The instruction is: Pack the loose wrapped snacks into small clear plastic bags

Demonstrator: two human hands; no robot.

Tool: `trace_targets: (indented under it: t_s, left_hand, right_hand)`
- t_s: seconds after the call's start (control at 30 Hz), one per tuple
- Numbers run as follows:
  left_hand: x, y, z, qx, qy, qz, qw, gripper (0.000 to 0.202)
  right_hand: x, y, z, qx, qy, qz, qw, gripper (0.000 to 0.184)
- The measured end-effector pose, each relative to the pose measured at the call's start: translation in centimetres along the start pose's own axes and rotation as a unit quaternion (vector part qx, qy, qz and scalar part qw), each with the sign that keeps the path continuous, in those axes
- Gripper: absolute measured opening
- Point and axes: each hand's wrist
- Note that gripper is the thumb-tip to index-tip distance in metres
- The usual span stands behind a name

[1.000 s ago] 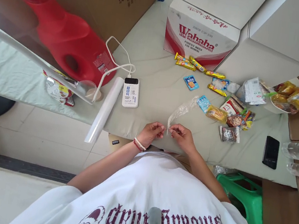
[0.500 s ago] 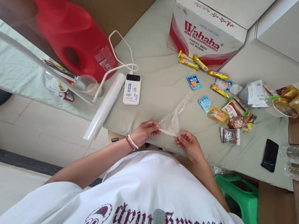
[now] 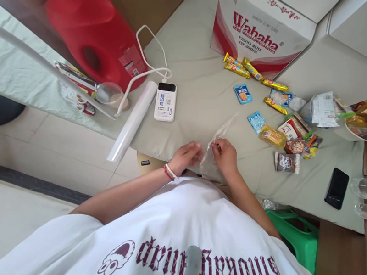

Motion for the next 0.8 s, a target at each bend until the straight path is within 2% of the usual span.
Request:
trace_targets:
  t_s: [0.03,0.1,0.2,0.3,0.37,0.4,0.47,0.53,0.63,0.67,0.7,0.77,0.8]
  left_hand:
    - [-0.2,0.1,0.4,-0.007,0.036,0.002,0.999,0.044]
    - [-0.4,0.0,1.4,-0.022,0.07,0.018,0.997,0.038]
    - [-0.3,-0.3,2.6,-0.026,0.094,-0.023,0.995,0.031]
    - [0.2,-0.6,3.0,-0.024,0.116,-0.063,0.991,0.029]
    - [0.5,-0.7,2.9,-0.024,0.119,-0.062,0.991,0.029]
    - [0.6,-0.8,2.8,-0.025,0.121,-0.06,0.991,0.028]
    - [0.5,-0.8,2.6,-0.027,0.123,-0.051,0.991,0.028]
    - [0.1,-1.0,2.3,-0.032,0.123,-0.035,0.991,0.028]
    - [-0.7,-1.3,2.1,-0.034,0.119,-0.014,0.992,0.028]
    - [-0.9,-1.3,2.0,-0.033,0.117,-0.011,0.993,0.029]
    - [-1.1,-1.4,1.9,-0.03,0.116,-0.011,0.993,0.03]
    - [-1.3,-1.4,1.8,-0.023,0.115,-0.017,0.993,0.033]
    - [-1.2,-1.4,1.7,-0.018,0.114,-0.022,0.993,0.034]
  right_hand:
    - [-0.1,-0.4,-0.1,0.016,-0.009,-0.015,1.0,0.021]
    - [-0.2,-0.9,-0.3,0.039,-0.023,-0.011,0.999,0.02]
    - [0.2,-0.6,-0.7,0.019,0.001,0.107,0.994,0.021]
    - [0.8,0.8,-1.2,-0.067,0.03,0.3,0.951,0.031]
    - [1.2,1.6,-2.0,-0.115,0.015,0.382,0.917,0.039]
    - [1.3,1.9,-2.4,-0.126,-0.002,0.396,0.91,0.041]
    - [1.6,2.0,-3.4,-0.113,-0.031,0.373,0.92,0.044]
    - [1.9,1.7,-3.9,-0.067,-0.029,0.292,0.954,0.048]
    - [2.2,1.1,-3.6,0.008,-0.009,0.171,0.985,0.068]
    - [2.3,1.0,-3.2,0.024,-0.011,0.164,0.986,0.065]
    - [2.2,1.0,-2.7,0.031,-0.018,0.179,0.983,0.054]
    - [2.0,1.3,-1.7,0.019,-0.037,0.249,0.968,0.031]
    - [1.9,1.6,-1.3,0.005,-0.048,0.285,0.957,0.028]
Point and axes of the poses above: each hand's wrist, its own z-axis towards the middle knuckle, its own x-axis out of the back of the hand, y = z × x, and after that the axes turned 15 degrees about -y, right-handed
